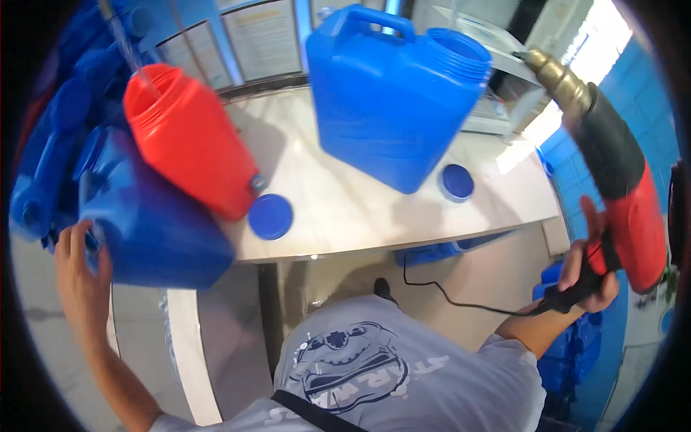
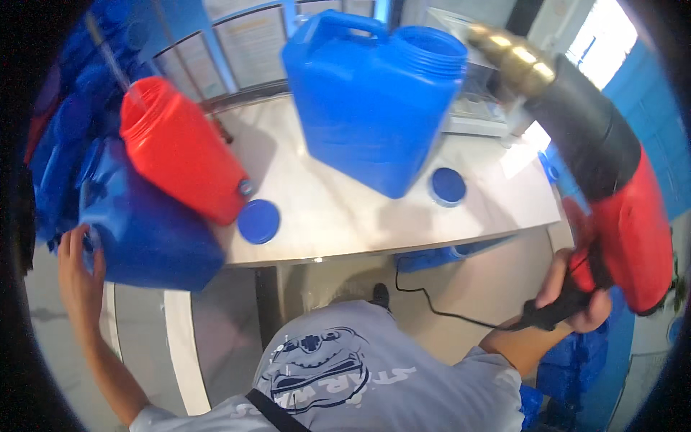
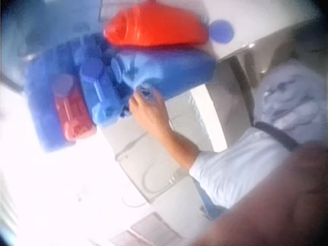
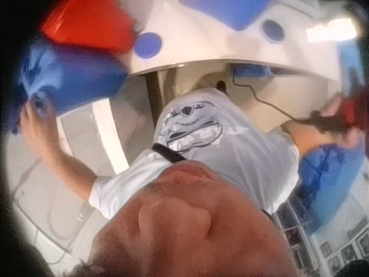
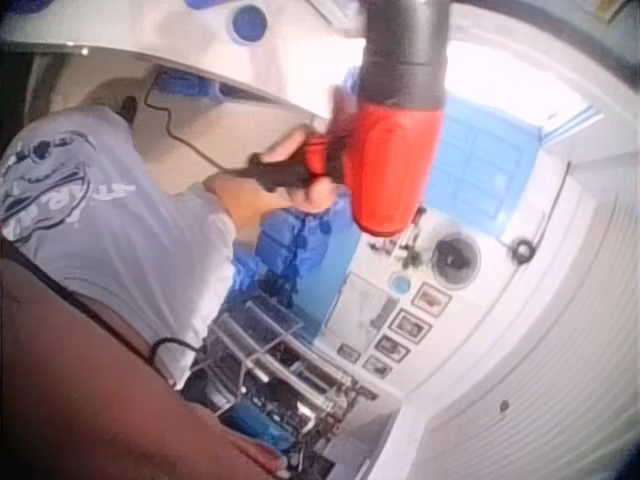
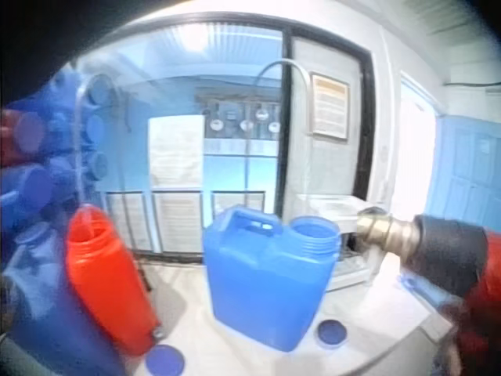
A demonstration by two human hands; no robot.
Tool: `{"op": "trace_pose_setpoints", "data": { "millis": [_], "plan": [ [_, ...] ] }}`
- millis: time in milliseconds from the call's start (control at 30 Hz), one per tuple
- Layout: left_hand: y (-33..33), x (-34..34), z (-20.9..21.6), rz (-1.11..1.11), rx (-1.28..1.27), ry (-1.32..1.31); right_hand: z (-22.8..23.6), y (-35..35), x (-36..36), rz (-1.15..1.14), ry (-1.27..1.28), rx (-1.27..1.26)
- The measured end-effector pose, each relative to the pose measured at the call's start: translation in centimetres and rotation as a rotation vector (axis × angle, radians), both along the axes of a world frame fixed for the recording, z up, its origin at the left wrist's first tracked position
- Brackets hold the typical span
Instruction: The person seals plastic jerrycans by applying a strip of sealant tape to the rim and using a heat gun to shrink and secure it. The person handles both red and blue containers, wiping the rims with a cloth and applying the sealant methodically to each unit.
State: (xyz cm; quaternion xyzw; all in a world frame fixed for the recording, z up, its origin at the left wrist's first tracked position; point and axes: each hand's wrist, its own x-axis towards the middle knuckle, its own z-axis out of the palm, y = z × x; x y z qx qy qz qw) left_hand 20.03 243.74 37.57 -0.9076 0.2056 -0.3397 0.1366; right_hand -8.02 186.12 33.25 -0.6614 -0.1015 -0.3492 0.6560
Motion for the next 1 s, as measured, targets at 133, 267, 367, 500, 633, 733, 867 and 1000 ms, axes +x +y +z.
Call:
{"op": "trace_pose_setpoints", "data": {
  "millis": [133, 267, 367, 500, 633, 733, 867, 1000],
  "plan": [
    [-0.6, -0.3, 1.0, 0.197, -0.175, 0.077, 4.5, -7.7, 1.9, -0.382, -0.001, -0.085],
    [0.8, 0.7, 0.4, 0.396, -0.248, 0.284, 6.0, -16.3, 8.2, -0.514, 0.336, -0.181],
    [-3.1, -0.6, 1.3, 0.468, -0.199, 0.172, 6.8, -22.6, 15.4, -0.594, 0.582, -0.462],
    [-4.0, -1.0, 1.9, 0.338, -0.069, 0.175, 6.6, -27.3, 23.7, -0.725, 0.68, -0.837],
    [-5.9, 0.1, 3.4, 0.53, -0.255, 0.223, 6.7, -33.3, 30.8, -0.63, 0.8, -1.351],
    [-3.6, 6.2, 3.8, 0.536, -0.596, 0.214, 6.5, -35.9, 33.7, -0.627, 0.723, -1.481],
    [-1.6, 12.8, 4.0, 0.747, -0.434, 0.452, 6.0, -35.5, 32.4, -1.044, 0.246, -1.49],
    [1.6, 8.2, 6.0, 0.727, -0.28, 0.712, 4.2, -25.1, 22.0, -0.831, 0.102, -1.145]
  ]
}}
